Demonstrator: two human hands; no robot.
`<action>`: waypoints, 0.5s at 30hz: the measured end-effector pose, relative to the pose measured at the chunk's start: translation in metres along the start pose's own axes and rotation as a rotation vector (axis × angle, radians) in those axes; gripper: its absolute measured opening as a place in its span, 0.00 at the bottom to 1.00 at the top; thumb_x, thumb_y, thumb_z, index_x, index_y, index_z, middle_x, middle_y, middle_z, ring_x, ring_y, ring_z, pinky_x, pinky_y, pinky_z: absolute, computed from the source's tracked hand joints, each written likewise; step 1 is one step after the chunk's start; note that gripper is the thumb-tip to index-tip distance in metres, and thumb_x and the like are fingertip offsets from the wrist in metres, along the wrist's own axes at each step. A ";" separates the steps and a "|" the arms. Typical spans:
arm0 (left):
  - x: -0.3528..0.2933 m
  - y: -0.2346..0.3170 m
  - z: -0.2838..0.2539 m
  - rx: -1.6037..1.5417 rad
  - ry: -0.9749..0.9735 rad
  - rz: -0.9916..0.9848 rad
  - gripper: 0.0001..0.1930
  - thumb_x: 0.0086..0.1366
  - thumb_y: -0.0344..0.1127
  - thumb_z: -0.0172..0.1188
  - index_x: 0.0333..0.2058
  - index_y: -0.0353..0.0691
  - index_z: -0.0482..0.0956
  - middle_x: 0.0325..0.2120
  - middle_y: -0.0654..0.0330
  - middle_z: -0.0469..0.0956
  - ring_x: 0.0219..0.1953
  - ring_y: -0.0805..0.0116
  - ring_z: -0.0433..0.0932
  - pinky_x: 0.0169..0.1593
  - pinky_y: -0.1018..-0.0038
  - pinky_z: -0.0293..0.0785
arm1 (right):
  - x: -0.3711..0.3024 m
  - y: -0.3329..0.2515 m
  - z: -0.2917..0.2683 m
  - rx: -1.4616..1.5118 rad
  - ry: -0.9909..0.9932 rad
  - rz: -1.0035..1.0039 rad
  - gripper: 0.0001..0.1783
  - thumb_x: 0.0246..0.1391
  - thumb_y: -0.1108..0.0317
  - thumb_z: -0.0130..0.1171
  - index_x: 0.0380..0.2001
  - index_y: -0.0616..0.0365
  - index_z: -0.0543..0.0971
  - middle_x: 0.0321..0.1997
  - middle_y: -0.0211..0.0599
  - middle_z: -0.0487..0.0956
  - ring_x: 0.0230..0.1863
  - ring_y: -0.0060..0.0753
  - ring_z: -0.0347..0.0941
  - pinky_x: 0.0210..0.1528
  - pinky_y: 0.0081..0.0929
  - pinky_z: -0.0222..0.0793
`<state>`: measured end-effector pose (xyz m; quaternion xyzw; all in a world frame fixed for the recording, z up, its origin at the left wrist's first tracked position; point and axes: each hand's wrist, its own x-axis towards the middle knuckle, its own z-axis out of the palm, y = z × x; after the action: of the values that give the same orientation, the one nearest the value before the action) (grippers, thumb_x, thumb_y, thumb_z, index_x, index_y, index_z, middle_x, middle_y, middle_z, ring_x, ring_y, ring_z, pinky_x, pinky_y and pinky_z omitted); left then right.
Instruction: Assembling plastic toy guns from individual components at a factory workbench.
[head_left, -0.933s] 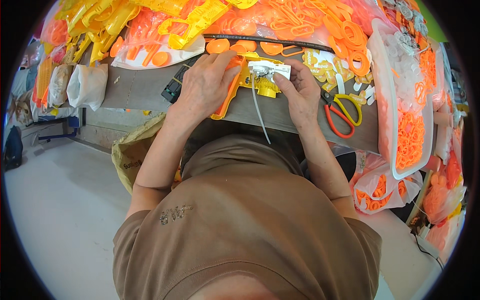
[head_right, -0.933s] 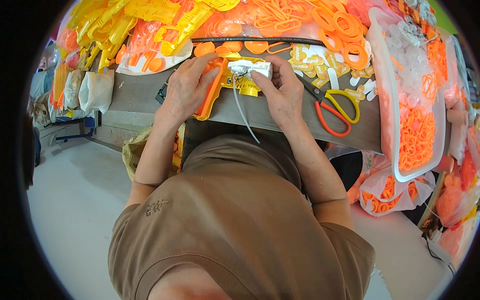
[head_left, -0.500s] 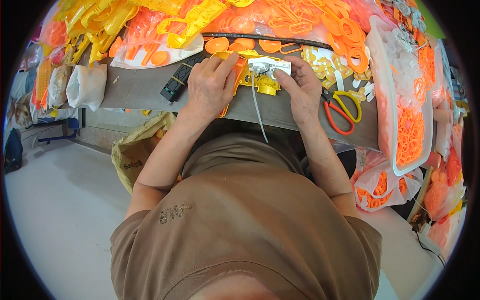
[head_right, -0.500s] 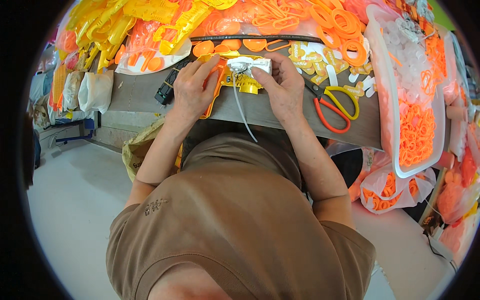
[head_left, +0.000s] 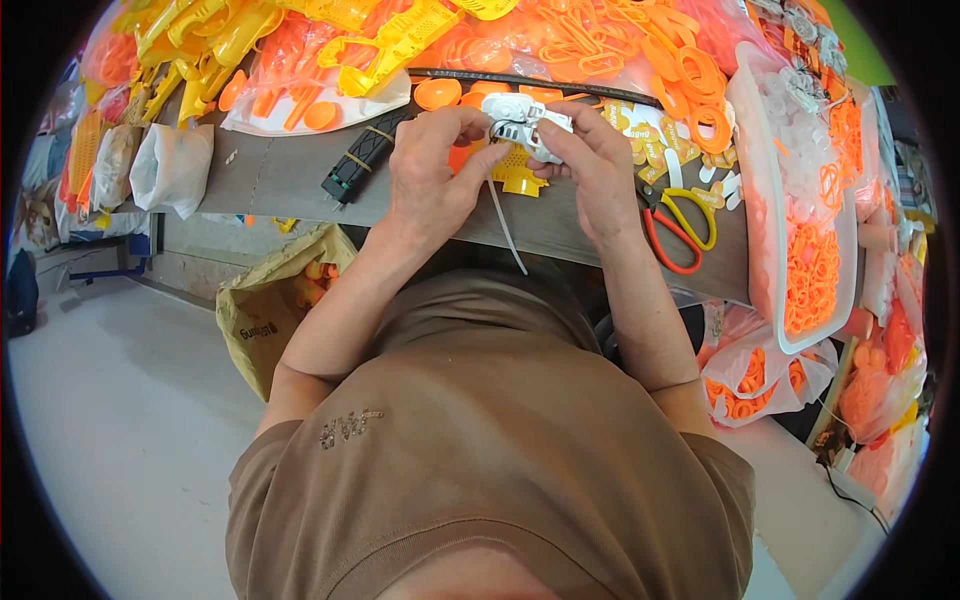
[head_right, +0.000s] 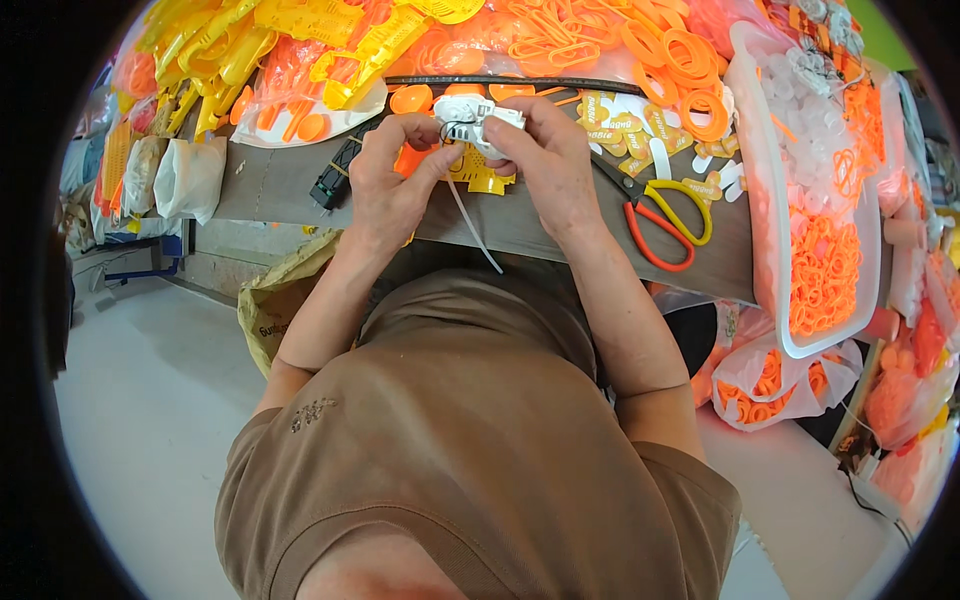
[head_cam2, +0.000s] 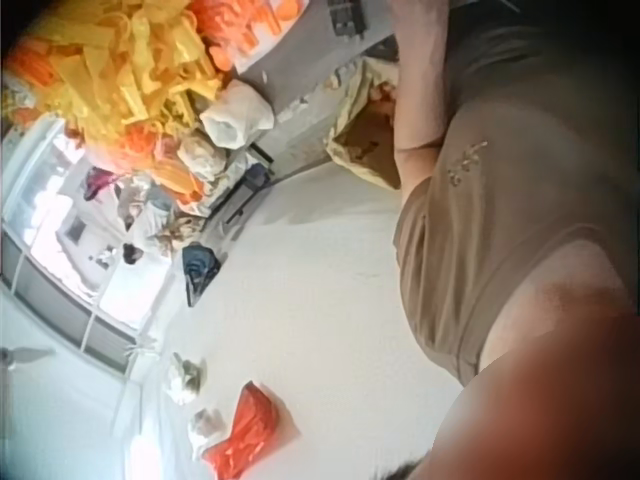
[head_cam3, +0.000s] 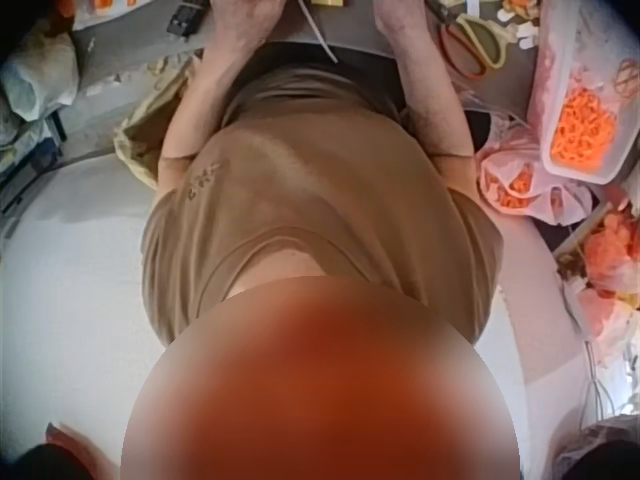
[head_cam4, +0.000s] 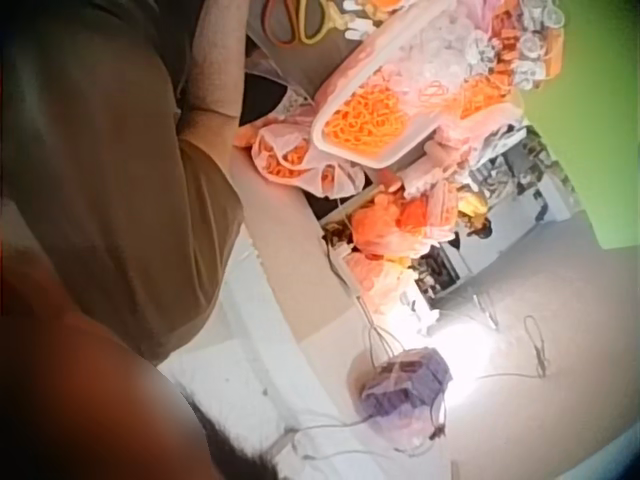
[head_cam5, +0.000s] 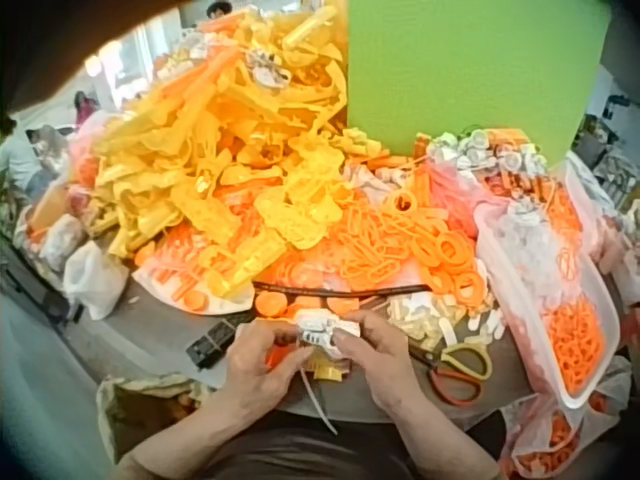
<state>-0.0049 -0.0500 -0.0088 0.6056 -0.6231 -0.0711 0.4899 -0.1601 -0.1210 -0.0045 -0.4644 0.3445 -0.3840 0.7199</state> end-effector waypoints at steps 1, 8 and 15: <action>0.001 -0.001 0.001 0.012 0.017 -0.012 0.11 0.48 0.30 0.67 0.31 0.40 0.76 0.26 0.61 0.77 0.28 0.64 0.74 0.37 0.71 0.64 | 0.002 0.001 -0.001 -0.106 -0.034 -0.021 0.12 0.52 0.69 0.58 0.37 0.62 0.72 0.31 0.34 0.77 0.29 0.20 0.72 0.31 0.18 0.67; 0.005 -0.005 -0.002 -0.031 -0.030 0.036 0.10 0.47 0.28 0.66 0.29 0.40 0.75 0.23 0.63 0.76 0.29 0.65 0.73 0.35 0.71 0.64 | 0.008 -0.002 0.003 -0.332 -0.140 -0.130 0.14 0.51 0.72 0.58 0.40 0.63 0.69 0.33 0.35 0.76 0.33 0.17 0.71 0.34 0.16 0.66; 0.014 -0.012 -0.010 0.148 -0.139 0.285 0.08 0.46 0.26 0.63 0.26 0.40 0.73 0.26 0.61 0.71 0.31 0.61 0.69 0.36 0.69 0.61 | 0.007 -0.001 0.008 -0.326 -0.101 -0.171 0.16 0.51 0.72 0.57 0.42 0.64 0.67 0.35 0.38 0.77 0.35 0.19 0.72 0.35 0.17 0.67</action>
<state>0.0130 -0.0593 -0.0043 0.5394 -0.7384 0.0036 0.4048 -0.1500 -0.1243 -0.0022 -0.6212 0.3250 -0.3589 0.6162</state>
